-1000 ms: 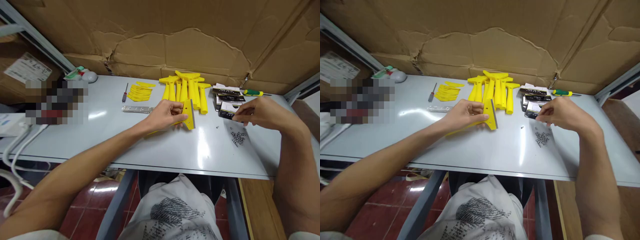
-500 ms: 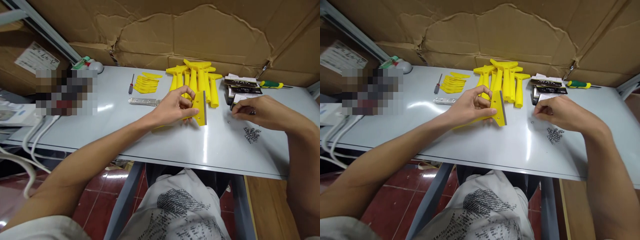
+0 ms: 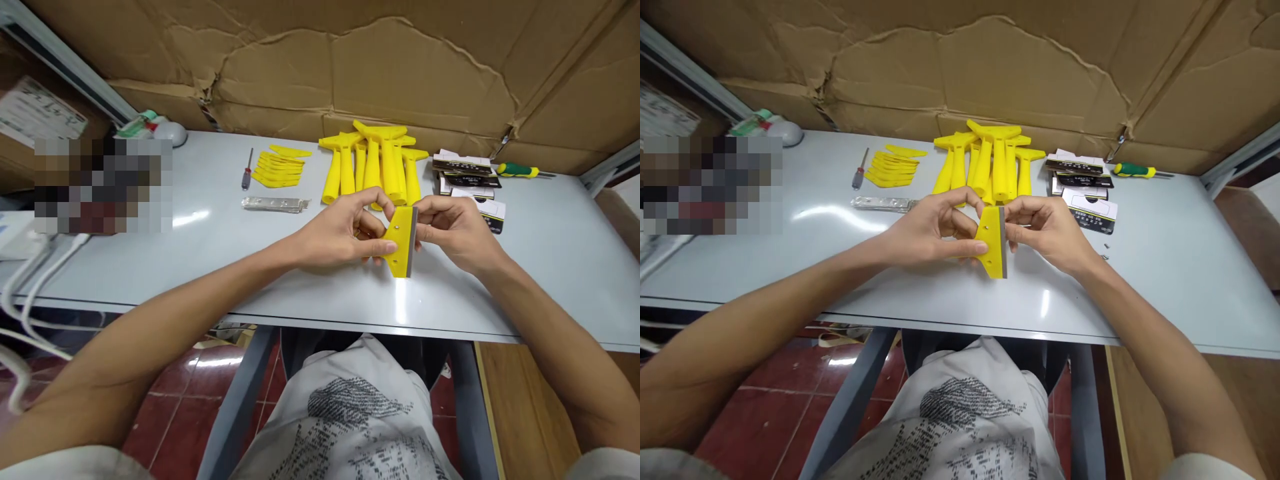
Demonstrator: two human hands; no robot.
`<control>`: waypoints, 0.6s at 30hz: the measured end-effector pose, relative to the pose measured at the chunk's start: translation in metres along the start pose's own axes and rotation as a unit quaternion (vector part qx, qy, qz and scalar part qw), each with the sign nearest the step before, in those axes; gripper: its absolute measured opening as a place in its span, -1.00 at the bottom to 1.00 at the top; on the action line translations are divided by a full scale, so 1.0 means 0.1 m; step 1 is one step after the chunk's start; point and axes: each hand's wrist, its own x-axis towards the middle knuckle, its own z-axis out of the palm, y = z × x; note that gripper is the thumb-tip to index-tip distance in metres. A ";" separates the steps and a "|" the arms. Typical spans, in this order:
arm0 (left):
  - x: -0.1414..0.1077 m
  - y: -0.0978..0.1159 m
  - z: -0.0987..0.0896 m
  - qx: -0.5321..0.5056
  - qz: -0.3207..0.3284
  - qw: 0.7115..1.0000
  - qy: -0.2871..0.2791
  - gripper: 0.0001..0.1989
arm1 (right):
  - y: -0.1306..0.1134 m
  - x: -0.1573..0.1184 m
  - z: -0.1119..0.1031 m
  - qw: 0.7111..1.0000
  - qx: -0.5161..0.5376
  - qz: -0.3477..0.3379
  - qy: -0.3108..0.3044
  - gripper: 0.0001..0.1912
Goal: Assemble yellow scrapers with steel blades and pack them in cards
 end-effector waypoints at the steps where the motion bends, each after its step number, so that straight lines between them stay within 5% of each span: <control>1: 0.00 0.00 0.00 0.001 -0.001 1.000 -0.001 -0.58 | 0.03 0.00 0.00 1.000 0.014 -0.003 -0.004 -0.69; 18: -0.02 0.02 0.03 0.019 -0.022 1.000 0.000 -0.60 | 0.16 0.00 0.07 0.997 0.055 -0.032 0.036 -0.74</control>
